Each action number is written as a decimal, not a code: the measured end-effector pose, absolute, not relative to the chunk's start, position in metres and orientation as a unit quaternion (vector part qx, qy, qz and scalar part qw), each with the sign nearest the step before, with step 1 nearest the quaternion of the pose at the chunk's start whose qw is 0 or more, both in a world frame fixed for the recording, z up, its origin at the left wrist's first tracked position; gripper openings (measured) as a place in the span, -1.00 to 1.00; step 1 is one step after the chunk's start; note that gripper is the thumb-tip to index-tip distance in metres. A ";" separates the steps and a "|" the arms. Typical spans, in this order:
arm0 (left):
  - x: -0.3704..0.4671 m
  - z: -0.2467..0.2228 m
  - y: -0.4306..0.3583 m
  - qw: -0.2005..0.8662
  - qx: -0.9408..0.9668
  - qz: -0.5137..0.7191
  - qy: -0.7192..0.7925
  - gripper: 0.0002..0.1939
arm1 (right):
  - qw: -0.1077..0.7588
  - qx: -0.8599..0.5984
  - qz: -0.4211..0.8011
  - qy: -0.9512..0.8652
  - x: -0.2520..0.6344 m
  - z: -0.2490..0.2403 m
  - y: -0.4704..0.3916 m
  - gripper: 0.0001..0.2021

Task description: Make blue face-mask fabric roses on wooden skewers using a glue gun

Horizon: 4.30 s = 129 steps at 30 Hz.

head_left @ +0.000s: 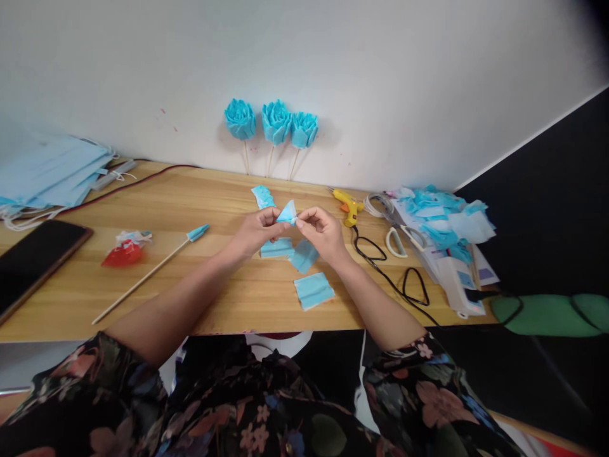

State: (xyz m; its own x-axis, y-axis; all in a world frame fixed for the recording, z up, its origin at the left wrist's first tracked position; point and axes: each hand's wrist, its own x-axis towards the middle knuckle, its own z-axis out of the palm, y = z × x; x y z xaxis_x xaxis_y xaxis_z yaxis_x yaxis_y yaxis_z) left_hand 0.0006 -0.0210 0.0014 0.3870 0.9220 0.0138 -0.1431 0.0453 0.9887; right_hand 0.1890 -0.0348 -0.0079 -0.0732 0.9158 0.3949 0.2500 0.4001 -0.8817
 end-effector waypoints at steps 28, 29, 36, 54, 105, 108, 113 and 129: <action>0.001 -0.004 -0.018 0.717 0.441 0.447 0.304 -0.74 | 0.472 -0.430 0.482 -0.600 0.186 -0.003 -0.035 -0.66; 0.001 -0.005 -0.018 0.717 0.443 0.445 0.304 -0.73 | 0.471 -0.431 0.479 -0.602 0.185 -0.003 -0.036 -0.65; 0.003 -0.005 -0.020 0.697 0.476 0.427 0.324 -0.77 | 0.467 -0.443 0.460 -0.611 0.184 -0.004 -0.036 -0.67; 0.005 0.014 -0.032 0.555 0.536 0.498 0.396 -0.89 | 0.515 -0.480 0.452 -0.547 0.182 -0.004 -0.033 -0.65; 0.004 0.007 -0.027 0.524 0.538 0.530 0.394 -0.86 | 0.500 -0.465 0.464 -0.564 0.182 -0.007 -0.034 -0.73; 0.003 0.004 -0.025 0.505 0.557 0.521 0.405 -0.78 | 0.500 -0.460 0.465 -0.567 0.182 -0.008 -0.034 -0.72; 0.003 0.001 -0.023 0.500 0.594 0.472 0.417 -0.72 | 0.497 -0.462 0.461 -0.572 0.181 -0.007 -0.034 -0.69; 0.002 -0.006 -0.018 0.576 0.546 0.472 0.383 -0.64 | 0.484 -0.463 0.461 -0.582 0.181 -0.008 -0.035 -0.72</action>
State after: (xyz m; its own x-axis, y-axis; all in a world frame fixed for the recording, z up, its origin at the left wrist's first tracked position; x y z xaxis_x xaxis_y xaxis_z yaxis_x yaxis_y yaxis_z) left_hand 0.0020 -0.0178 -0.0056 0.2612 0.9624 0.0748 -0.1259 -0.0428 0.9911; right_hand 0.1814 -0.0347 -0.0083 -0.1040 0.9852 0.1365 0.0927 0.1463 -0.9849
